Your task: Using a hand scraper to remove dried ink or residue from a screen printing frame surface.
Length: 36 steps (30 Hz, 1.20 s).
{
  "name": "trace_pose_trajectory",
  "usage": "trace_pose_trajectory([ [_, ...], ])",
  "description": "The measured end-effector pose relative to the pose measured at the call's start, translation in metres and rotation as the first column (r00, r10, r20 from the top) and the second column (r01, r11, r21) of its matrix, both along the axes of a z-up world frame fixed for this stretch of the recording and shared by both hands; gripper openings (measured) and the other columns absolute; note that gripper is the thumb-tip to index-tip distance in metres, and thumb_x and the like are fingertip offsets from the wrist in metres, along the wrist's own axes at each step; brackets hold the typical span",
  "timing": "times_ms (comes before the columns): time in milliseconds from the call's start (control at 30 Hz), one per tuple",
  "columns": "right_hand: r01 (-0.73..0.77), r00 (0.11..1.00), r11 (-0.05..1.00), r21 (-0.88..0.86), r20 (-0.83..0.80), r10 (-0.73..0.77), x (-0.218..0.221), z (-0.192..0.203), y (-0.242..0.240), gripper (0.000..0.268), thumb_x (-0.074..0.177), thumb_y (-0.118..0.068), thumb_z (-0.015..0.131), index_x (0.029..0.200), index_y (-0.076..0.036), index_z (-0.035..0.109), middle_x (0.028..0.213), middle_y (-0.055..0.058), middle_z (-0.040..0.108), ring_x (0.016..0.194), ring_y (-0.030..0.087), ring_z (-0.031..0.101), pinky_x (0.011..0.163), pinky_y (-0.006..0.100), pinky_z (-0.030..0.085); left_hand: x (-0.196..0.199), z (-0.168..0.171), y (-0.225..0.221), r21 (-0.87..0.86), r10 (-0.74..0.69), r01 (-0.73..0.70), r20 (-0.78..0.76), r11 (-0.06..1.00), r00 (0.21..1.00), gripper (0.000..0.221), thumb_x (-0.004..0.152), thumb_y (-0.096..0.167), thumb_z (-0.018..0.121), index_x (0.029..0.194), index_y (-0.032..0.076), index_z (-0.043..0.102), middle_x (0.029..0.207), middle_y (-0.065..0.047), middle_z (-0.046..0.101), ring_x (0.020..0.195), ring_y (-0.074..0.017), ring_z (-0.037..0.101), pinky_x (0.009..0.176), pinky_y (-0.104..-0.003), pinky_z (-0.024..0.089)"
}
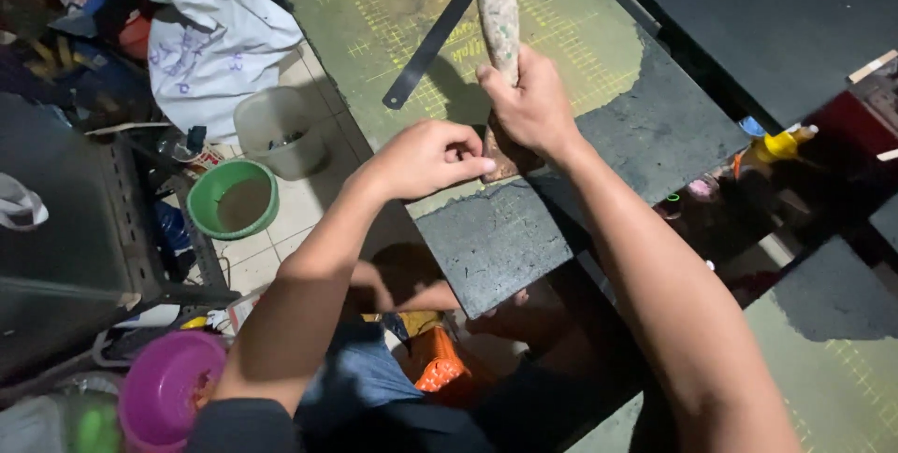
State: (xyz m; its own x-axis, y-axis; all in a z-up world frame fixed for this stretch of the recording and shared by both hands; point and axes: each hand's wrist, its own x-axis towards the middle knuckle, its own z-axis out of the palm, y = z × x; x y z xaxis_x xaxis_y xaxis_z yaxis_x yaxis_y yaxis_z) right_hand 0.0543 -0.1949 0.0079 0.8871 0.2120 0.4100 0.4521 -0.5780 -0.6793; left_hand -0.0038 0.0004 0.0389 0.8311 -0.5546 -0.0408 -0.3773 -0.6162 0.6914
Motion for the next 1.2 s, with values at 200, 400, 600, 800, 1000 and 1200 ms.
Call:
trace_pose_trajectory([
  [200, 0.1, 0.993, 0.987, 0.126, -0.079, -0.091, 0.014, -0.024, -0.002, 0.03, 0.086, -0.033, 0.078, 0.078, -0.012, 0.059, 0.06, 0.008, 0.055, 0.061, 0.023, 0.06, 0.058, 0.038, 0.047, 0.009, -0.028, -0.007, -0.113, -0.039, 0.054, 0.127, 0.992, 0.991, 0.024, 0.086, 0.035, 0.073, 0.078, 0.013, 0.073, 0.07, -0.009, 0.069, 0.069, -0.0327, 0.067, 0.072, -0.045, 0.052],
  [400, -0.043, 0.998, 0.999, 0.026, 0.035, 0.043, 0.002, -0.004, 0.002, 0.033, 0.099, -0.028, 0.058, 0.077, -0.018, 0.036, 0.066, -0.006, 0.04, 0.056, 0.009, 0.033, 0.049, 0.029, 0.025, 0.012, -0.034, -0.007, -0.063, -0.082, 0.099, 0.223, 0.993, 0.971, 0.032, 0.098, 0.033, 0.068, 0.072, 0.015, 0.065, 0.054, 0.002, 0.057, 0.05, -0.0186, 0.054, 0.085, -0.04, 0.047],
  [600, -0.019, 0.996, 1.0, -0.005, 0.084, 0.019, 0.001, -0.008, 0.003, 0.034, 0.096, -0.027, 0.059, 0.077, -0.018, 0.032, 0.065, -0.006, 0.035, 0.057, 0.01, 0.03, 0.05, 0.032, 0.024, 0.009, -0.033, -0.006, -0.057, -0.041, 0.053, 0.195, 0.997, 0.98, 0.03, 0.097, 0.035, 0.068, 0.072, 0.019, 0.065, 0.047, 0.002, 0.048, 0.046, -0.02, 0.047, 0.071, -0.034, 0.045],
  [800, -0.121, 0.985, 0.993, 0.007, 0.124, 0.12, 0.006, -0.016, 0.002, 0.033, 0.102, -0.034, 0.053, 0.078, -0.018, 0.037, 0.067, -0.005, 0.043, 0.054, 0.008, 0.034, 0.044, 0.025, 0.028, 0.008, -0.033, -0.005, -0.072, -0.071, 0.086, 0.193, 0.994, 0.979, 0.03, 0.097, 0.035, 0.069, 0.071, 0.019, 0.065, 0.047, 0.005, 0.048, 0.046, -0.02, 0.05, 0.092, -0.037, 0.045],
  [1000, -0.135, 0.981, 0.99, 0.032, 0.148, 0.129, 0.005, -0.018, 0.004, 0.031, 0.102, -0.034, 0.056, 0.081, -0.017, 0.04, 0.068, -0.005, 0.045, 0.054, 0.008, 0.037, 0.044, 0.024, 0.031, 0.012, -0.038, -0.005, -0.092, -0.097, 0.12, 0.223, 0.989, 0.97, 0.032, 0.097, 0.034, 0.069, 0.07, 0.017, 0.064, 0.045, 0.004, 0.049, 0.043, -0.0211, 0.046, 0.089, -0.034, 0.041],
  [1200, -0.105, 0.991, 0.989, 0.102, 0.097, 0.095, 0.001, -0.013, 0.016, 0.026, 0.098, -0.028, 0.057, 0.079, -0.018, 0.042, 0.069, -0.004, 0.049, 0.056, 0.009, 0.04, 0.045, 0.024, 0.035, 0.017, -0.04, 0.004, -0.183, -0.105, 0.133, 0.155, 0.974, 0.982, 0.033, 0.096, 0.024, 0.069, 0.068, 0.012, 0.057, 0.055, 0.002, 0.051, 0.052, -0.0137, 0.045, 0.058, -0.033, 0.035],
])
